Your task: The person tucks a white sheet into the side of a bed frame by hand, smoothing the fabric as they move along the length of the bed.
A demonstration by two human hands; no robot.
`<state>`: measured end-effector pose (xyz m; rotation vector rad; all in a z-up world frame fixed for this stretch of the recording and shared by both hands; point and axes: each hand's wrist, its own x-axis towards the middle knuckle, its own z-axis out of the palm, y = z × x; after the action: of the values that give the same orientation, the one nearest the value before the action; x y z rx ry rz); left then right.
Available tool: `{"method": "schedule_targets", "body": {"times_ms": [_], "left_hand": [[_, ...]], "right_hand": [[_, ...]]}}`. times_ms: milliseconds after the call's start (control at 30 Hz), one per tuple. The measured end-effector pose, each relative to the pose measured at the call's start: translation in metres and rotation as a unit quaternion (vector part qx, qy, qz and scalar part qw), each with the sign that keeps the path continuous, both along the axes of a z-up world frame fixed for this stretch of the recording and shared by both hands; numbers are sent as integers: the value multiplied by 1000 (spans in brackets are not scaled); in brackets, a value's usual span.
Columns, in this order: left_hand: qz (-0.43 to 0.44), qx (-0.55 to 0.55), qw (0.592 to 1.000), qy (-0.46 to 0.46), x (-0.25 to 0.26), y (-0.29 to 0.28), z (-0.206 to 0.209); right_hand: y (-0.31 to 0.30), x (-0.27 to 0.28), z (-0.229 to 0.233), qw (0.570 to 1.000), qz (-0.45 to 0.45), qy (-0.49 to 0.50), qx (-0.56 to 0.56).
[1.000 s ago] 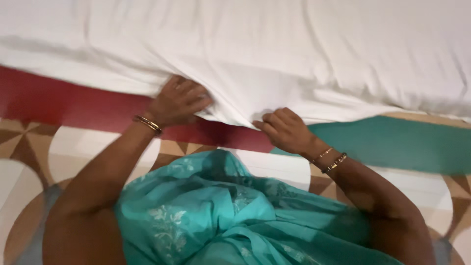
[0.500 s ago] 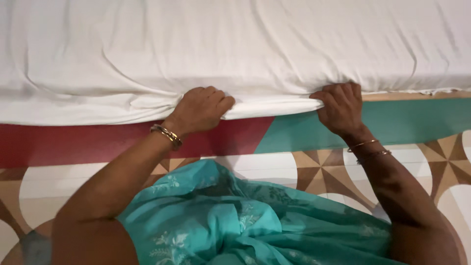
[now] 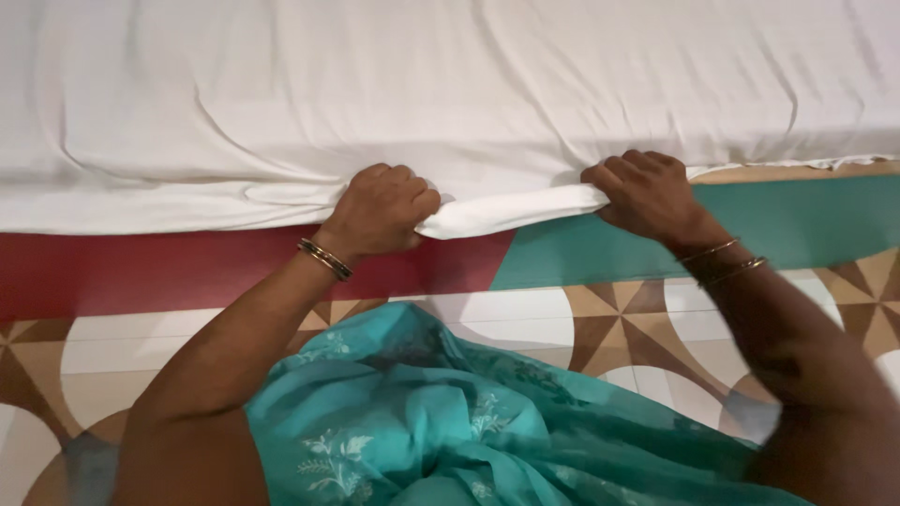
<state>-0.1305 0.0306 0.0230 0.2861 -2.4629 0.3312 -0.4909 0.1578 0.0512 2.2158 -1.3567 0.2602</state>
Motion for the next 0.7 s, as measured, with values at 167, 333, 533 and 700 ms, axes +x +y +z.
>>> {"method": "schedule_targets", "body": {"times_ms": [167, 333, 533, 700], "left_hand": [[-14, -27, 999, 10, 2, 1, -7], [-54, -85, 995, -18, 11, 9, -3], [-58, -100, 992, 48, 7, 22, 11], [-34, -12, 999, 31, 0, 13, -1]], "right_hand": [[7, -7, -30, 997, 24, -47, -49], [6, 2, -47, 993, 91, 2, -80], [6, 32, -6, 979, 88, -44, -180], [-9, 43, -20, 991, 47, -119, -43]]}}
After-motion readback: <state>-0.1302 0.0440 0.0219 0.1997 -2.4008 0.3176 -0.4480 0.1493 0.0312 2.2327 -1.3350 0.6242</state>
